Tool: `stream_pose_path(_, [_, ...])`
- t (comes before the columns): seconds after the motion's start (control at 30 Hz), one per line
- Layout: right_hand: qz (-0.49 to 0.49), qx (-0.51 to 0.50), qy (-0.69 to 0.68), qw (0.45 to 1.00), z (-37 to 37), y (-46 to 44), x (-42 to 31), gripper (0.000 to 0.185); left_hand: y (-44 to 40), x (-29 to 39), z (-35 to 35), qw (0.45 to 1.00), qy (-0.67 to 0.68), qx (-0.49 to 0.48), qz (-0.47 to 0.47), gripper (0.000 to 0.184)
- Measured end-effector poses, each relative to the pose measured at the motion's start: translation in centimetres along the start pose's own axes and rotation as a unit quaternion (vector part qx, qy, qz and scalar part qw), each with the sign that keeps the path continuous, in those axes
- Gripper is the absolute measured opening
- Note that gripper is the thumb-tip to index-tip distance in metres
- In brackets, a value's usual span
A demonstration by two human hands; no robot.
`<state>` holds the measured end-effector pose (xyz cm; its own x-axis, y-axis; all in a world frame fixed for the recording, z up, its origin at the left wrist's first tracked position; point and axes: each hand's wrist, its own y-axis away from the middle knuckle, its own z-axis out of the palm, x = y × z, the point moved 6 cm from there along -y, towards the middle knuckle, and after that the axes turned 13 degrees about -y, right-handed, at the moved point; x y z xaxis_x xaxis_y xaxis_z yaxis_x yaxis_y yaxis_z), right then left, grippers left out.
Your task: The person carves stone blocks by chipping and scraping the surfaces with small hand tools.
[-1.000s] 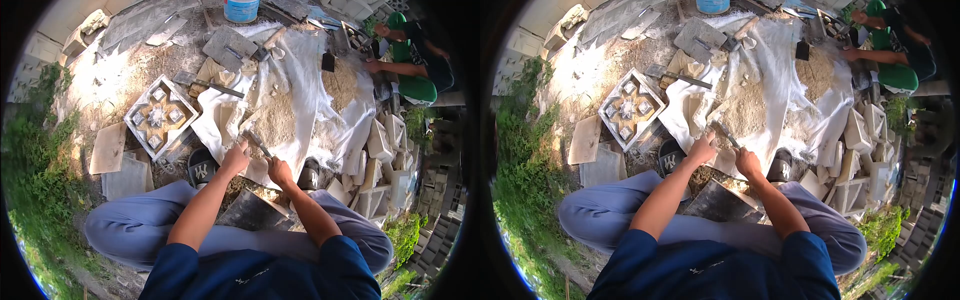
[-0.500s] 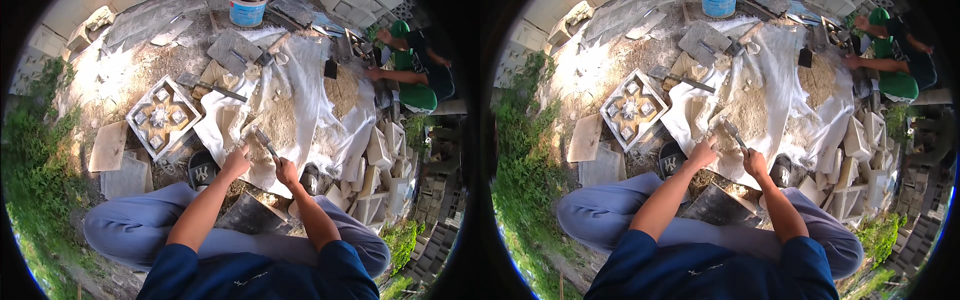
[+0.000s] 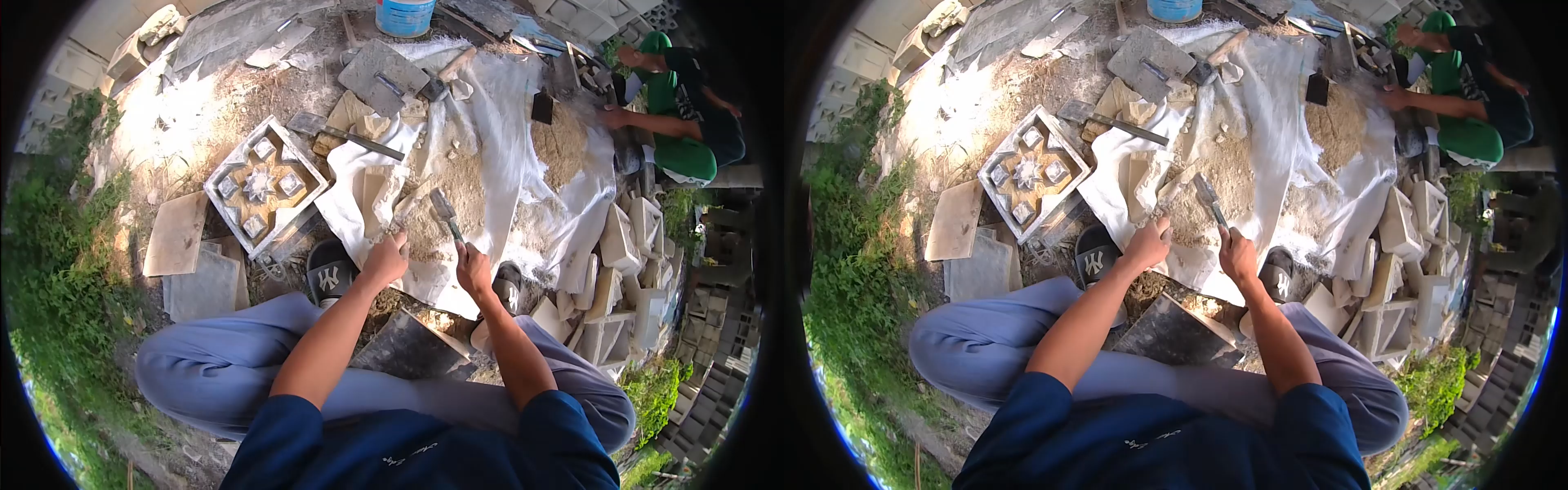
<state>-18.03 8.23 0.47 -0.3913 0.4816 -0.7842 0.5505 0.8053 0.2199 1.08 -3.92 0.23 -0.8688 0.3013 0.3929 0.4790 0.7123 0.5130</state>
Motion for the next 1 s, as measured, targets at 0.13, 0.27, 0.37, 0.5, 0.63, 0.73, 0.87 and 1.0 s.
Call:
stream_pose_path(0.13, [-0.065,0.06,-0.037,0.995,-1.0,0.0,-3.8,0.032,-0.2,0.0,0.4,0.999,0.034,-0.022,0.03,0.04])
stream_pose_path(0.27, [0.027,-0.003,0.054,0.998,1.6,0.6,1.6,0.032,-1.1,-0.4,1.2,0.998,-0.019,0.022,0.051,0.039])
stream_pose_path(0.37, [0.085,-0.03,0.088,0.992,1.8,0.9,3.2,0.043,-0.3,0.5,-0.7,1.0,0.017,-0.022,0.012,0.038])
stream_pose_path(0.5, [0.0,-0.001,0.011,1.0,0.0,0.1,-0.8,0.038,-0.5,-0.2,0.9,0.999,-0.01,0.016,0.049,0.036])
stream_pose_path(0.63, [-0.035,0.032,-0.045,0.998,0.5,0.8,-2.8,0.033,0.2,-0.1,0.5,0.989,0.081,-0.112,-0.045,0.039])
stream_pose_path(0.73, [0.005,-0.003,0.025,1.0,2.4,1.2,1.0,0.032,0.5,1.0,-1.2,0.997,0.058,-0.053,-0.015,0.039])
stream_pose_path(0.87, [0.059,-0.023,0.058,0.996,2.3,1.0,2.3,0.039,-0.3,0.0,0.2,0.988,-0.016,0.127,0.086,0.036])
stream_pose_path(1.0, [-0.024,0.046,-0.035,0.998,0.0,0.1,-3.0,0.035,-0.1,0.6,-0.7,0.999,0.031,-0.036,0.009,0.04])
